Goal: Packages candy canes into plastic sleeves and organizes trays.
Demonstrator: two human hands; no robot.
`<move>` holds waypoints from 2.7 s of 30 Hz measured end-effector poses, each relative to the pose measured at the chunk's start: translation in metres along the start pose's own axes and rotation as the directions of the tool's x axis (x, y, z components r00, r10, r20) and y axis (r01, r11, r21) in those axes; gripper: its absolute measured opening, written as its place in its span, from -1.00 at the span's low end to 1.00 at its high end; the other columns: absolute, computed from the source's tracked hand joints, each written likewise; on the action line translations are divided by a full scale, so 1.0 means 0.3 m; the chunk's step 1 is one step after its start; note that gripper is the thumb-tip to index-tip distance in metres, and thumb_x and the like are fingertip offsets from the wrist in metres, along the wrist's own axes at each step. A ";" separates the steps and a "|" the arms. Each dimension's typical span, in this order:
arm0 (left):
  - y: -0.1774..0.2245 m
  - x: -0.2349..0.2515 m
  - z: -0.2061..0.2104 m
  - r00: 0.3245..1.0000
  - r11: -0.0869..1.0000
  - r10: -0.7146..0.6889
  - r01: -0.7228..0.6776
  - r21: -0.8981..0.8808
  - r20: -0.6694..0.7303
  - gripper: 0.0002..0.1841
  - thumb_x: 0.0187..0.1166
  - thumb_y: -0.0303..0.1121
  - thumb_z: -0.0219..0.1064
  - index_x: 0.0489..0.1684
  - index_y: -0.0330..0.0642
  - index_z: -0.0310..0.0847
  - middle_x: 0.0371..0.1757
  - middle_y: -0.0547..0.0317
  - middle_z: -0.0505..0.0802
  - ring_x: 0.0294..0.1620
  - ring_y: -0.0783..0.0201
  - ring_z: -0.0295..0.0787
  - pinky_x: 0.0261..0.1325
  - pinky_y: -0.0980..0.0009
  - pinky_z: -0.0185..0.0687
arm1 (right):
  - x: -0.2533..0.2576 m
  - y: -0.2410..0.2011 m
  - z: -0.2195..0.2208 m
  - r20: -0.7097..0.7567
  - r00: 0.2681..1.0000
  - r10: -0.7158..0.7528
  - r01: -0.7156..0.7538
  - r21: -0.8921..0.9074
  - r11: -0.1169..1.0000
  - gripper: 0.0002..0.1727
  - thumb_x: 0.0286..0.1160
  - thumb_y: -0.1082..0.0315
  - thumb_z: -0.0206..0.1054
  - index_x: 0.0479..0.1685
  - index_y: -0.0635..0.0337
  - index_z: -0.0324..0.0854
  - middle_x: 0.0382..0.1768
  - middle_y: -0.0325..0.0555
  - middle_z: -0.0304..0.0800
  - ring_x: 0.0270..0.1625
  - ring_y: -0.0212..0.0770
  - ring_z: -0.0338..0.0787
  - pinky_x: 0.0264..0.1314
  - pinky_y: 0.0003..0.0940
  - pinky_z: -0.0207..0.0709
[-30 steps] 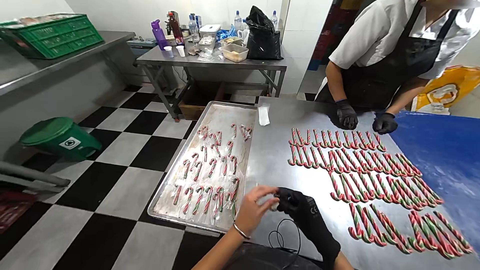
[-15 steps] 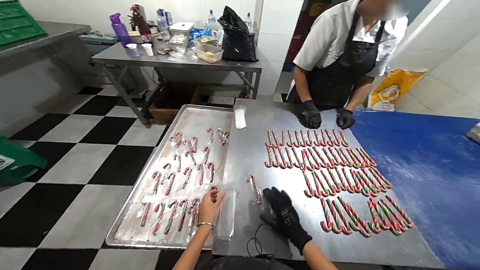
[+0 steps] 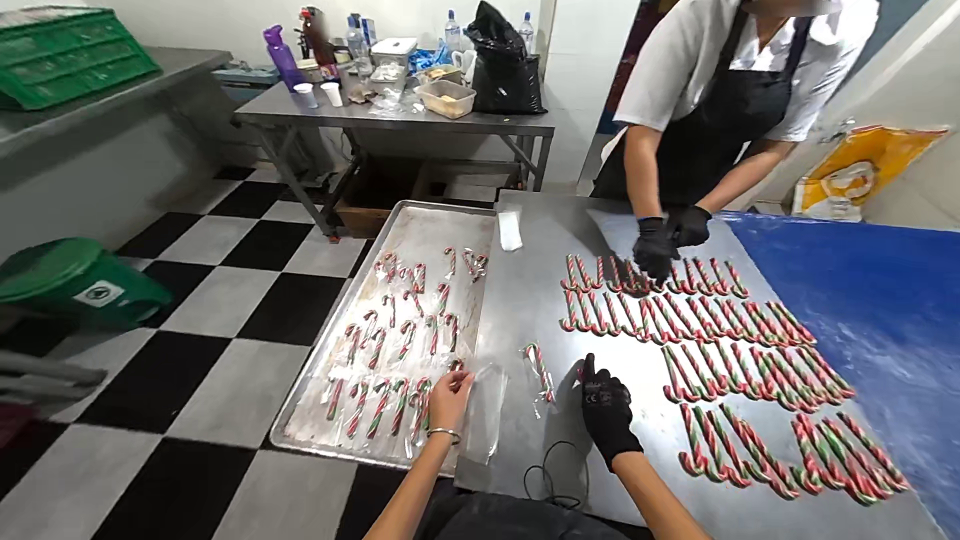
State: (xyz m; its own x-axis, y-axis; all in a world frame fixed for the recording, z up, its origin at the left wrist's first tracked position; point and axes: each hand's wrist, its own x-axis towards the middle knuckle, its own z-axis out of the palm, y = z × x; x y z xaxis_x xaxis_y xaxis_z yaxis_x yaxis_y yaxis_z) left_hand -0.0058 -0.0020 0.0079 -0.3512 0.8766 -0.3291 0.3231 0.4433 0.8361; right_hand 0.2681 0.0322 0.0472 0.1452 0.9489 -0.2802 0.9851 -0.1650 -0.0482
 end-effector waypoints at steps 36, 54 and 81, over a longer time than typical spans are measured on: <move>0.185 -0.116 -0.079 0.890 0.855 0.452 -0.451 -0.256 -0.061 -0.83 0.52 -0.36 0.52 -0.11 -0.24 0.92 -0.20 0.19 0.99 -0.14 0.45 0.94 0.14 0.48 0.84 | -0.164 -0.121 -0.312 -0.319 0.855 -0.409 0.423 0.886 0.193 -0.29 0.51 0.43 0.38 0.73 -0.03 0.34 0.19 -0.22 0.88 -0.11 -0.23 0.92 -0.13 -0.34 0.83; 0.269 -0.115 -0.063 0.937 0.895 0.335 -0.283 -0.345 0.101 -0.70 0.62 -0.36 0.42 0.20 -0.35 0.78 -0.05 0.10 0.97 -0.06 0.39 0.94 0.19 0.45 0.81 | 0.076 0.038 -0.101 0.237 0.927 -0.292 0.232 0.249 0.940 -0.40 0.59 0.27 0.27 0.69 -0.04 0.42 0.44 0.17 0.65 0.55 0.20 0.58 0.58 0.21 0.37; 0.265 -0.220 -0.003 0.741 0.726 0.671 -0.650 -0.223 0.026 -0.65 0.62 -0.28 0.42 0.21 -0.34 0.81 0.04 0.05 0.97 0.08 0.37 0.94 0.30 0.44 0.79 | -0.292 -0.060 -0.332 -0.723 0.664 -0.192 0.741 0.601 0.301 -0.67 0.45 0.44 0.36 0.16 0.37 0.75 0.08 -0.07 0.92 0.04 -0.39 0.90 0.13 -0.51 0.79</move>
State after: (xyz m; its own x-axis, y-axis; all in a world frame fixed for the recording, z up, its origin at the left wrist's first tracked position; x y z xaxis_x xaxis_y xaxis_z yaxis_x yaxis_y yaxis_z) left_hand 0.0423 -0.0249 0.0964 -0.0204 0.9518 0.3061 0.2670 -0.2898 0.9191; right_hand 0.2467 -0.0211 0.1681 -0.0259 0.8561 0.5161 0.3490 0.4915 -0.7979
